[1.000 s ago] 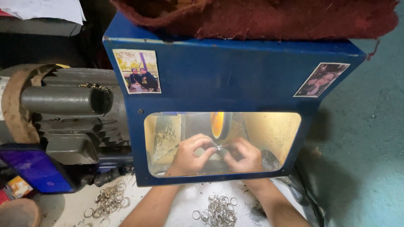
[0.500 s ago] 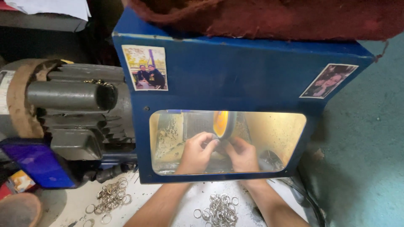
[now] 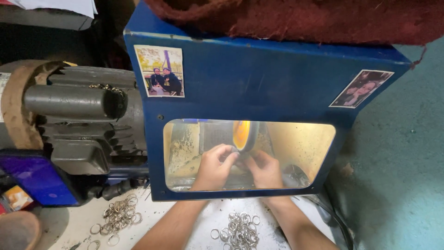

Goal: Polishing small metal rings using a bench-top polishing machine.

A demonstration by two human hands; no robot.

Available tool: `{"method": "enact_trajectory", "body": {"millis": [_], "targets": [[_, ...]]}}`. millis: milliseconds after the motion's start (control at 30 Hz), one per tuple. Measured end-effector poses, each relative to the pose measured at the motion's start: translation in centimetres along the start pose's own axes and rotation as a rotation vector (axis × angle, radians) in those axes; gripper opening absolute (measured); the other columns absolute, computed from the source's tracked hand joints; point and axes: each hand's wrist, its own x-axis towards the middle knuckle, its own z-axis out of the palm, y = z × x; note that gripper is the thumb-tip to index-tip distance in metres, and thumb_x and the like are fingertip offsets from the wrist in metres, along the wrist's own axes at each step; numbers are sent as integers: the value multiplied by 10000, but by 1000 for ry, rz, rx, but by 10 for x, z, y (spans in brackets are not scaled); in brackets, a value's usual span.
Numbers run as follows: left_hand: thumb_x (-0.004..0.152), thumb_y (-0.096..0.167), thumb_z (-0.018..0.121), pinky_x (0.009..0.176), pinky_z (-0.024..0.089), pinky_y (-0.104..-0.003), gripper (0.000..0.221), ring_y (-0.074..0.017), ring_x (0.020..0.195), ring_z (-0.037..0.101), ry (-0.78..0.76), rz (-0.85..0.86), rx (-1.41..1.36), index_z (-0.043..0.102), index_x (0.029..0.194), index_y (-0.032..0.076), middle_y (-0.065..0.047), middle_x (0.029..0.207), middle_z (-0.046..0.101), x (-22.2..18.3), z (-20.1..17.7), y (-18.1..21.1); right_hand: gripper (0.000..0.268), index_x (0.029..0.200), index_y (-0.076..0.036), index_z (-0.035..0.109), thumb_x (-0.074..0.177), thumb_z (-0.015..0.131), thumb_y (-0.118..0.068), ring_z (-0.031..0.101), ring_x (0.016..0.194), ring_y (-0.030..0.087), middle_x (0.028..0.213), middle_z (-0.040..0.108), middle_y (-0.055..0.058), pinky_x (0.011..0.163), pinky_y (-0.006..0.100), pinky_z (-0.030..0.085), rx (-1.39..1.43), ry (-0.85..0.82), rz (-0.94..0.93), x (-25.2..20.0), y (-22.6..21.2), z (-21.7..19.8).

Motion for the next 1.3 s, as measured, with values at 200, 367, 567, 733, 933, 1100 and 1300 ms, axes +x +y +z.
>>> {"method": "enact_trajectory", "body": {"millis": [200,367,567,733,933,1100,1300], "targets": [[887,87,749,697,600,-349,19,-265,726,747,-13,190,-11,741,889,70,-76,787,742,5,-11,10,155,999,-40,789,855,795,-98,709,919,149,908,808,118,882,396,590,97,-3,-137,4,16,-16],[896,279,747,790,577,-466,231,-349,825,734,-143,226,-30,736,992,69,-144,868,732,8,-23,-19,114,912,-10,765,806,763,-53,743,865,413,907,744,221,751,479,603,-298,-341,-613,23,15,-53],[996,177,649,819,579,-335,132,-174,812,731,-81,-29,36,758,933,137,-28,801,753,6,-21,-19,204,1013,-150,835,882,700,-229,775,894,332,910,788,117,787,443,602,-600,-665,-164,17,-15,-57],[990,162,654,800,588,-350,136,-193,801,745,-109,-95,82,768,918,143,-39,784,755,6,-20,-18,225,993,-108,823,893,679,-249,747,878,385,904,760,168,799,451,596,-732,-771,-121,12,-29,-55],[995,172,676,793,595,-351,126,-201,829,748,-136,-98,109,762,920,118,-67,778,747,5,-22,-19,260,1057,-109,786,952,599,-256,741,957,386,977,764,156,846,460,601,-729,-752,-72,15,-41,-56],[994,187,663,828,599,-392,124,-231,856,761,-123,-171,116,766,954,131,-69,815,759,6,-21,-15,213,1056,-98,750,943,594,-188,734,967,375,957,749,147,829,464,601,-737,-643,-146,14,-23,-54],[1000,210,659,853,598,-435,146,-288,893,759,-158,-101,117,736,1030,90,-116,849,764,6,-24,-12,214,984,-100,746,884,733,-288,708,836,320,904,752,148,721,398,599,-645,-842,-560,-34,-30,-22]]}}
